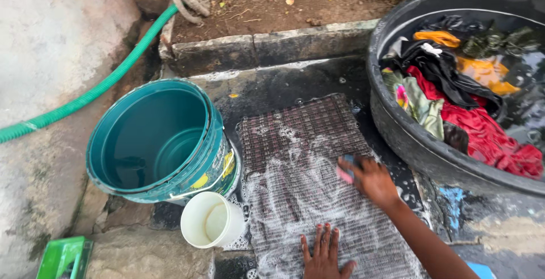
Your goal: The person washes a mat by applying soap and scrubbing the surface with a sponge while rinsing it with water from a bucket and mug.
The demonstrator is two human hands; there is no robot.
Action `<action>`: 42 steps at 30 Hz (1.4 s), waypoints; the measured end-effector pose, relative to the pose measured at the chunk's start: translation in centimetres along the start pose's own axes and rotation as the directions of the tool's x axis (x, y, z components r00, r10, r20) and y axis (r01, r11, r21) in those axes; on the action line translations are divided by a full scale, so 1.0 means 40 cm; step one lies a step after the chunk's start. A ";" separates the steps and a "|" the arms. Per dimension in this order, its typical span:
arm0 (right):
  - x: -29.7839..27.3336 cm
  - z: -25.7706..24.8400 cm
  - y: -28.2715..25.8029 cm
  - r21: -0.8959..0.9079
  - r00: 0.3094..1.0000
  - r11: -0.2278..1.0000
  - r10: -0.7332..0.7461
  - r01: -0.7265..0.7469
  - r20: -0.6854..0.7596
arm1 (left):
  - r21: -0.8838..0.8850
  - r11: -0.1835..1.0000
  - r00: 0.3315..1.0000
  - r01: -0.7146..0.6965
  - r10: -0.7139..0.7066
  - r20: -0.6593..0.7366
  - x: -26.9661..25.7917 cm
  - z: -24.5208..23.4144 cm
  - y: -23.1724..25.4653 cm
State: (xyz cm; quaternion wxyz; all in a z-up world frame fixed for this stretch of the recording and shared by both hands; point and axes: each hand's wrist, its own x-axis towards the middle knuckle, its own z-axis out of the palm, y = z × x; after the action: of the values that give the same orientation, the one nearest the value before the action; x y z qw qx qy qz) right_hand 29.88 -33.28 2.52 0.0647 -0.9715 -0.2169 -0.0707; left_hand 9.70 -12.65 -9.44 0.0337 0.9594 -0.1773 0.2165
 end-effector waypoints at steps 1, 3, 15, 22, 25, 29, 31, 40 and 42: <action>0.060 -0.003 0.012 0.004 0.999 0.999 0.043 -0.043 0.009 | 0.008 1.000 1.000 0.007 -0.007 0.000 0.007 -0.002 0.008; 0.148 -0.002 0.025 0.019 0.994 0.994 0.106 -0.106 0.014 | -0.314 0.949 0.987 -0.017 0.067 0.149 0.032 -0.030 0.007; 0.219 0.033 0.079 0.106 0.955 0.965 0.213 -0.238 0.207 | -0.478 0.857 0.914 0.193 0.020 0.406 0.325 -0.116 0.116; 0.113 0.051 0.052 0.156 0.974 0.962 0.213 -0.223 0.075 | -0.431 0.892 0.907 0.138 0.061 0.417 0.323 -0.072 0.143; 0.031 0.049 0.010 0.182 0.971 0.954 0.232 -0.239 0.062 | -0.472 0.873 0.939 0.119 0.056 0.340 0.238 -0.044 0.122; -0.106 0.028 -0.114 0.225 0.963 0.940 0.268 -0.258 -0.011 | -0.438 0.899 0.967 -0.010 0.120 0.224 0.076 -0.039 0.049; -0.192 0.004 -0.193 0.202 0.943 0.921 0.331 -0.332 0.037 | -0.449 0.893 0.963 -0.002 0.123 0.240 0.005 -0.040 0.049; -0.307 -0.048 -0.166 0.212 0.909 0.884 0.399 -0.417 0.121 | -0.450 0.891 0.601 0.053 0.331 0.727 -0.028 -0.232 -0.044; -0.264 -0.037 -0.074 0.198 0.875 0.854 0.479 -0.482 0.066 | -0.461 0.880 0.505 0.113 0.348 0.789 0.024 -0.312 -0.056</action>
State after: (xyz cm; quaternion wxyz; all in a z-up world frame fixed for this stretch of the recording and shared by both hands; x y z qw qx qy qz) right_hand 19.00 -35.21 2.50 0.1799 -0.9831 0.0257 -0.0225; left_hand 6.29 -9.09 2.28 0.1503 0.8877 -0.2831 -0.3306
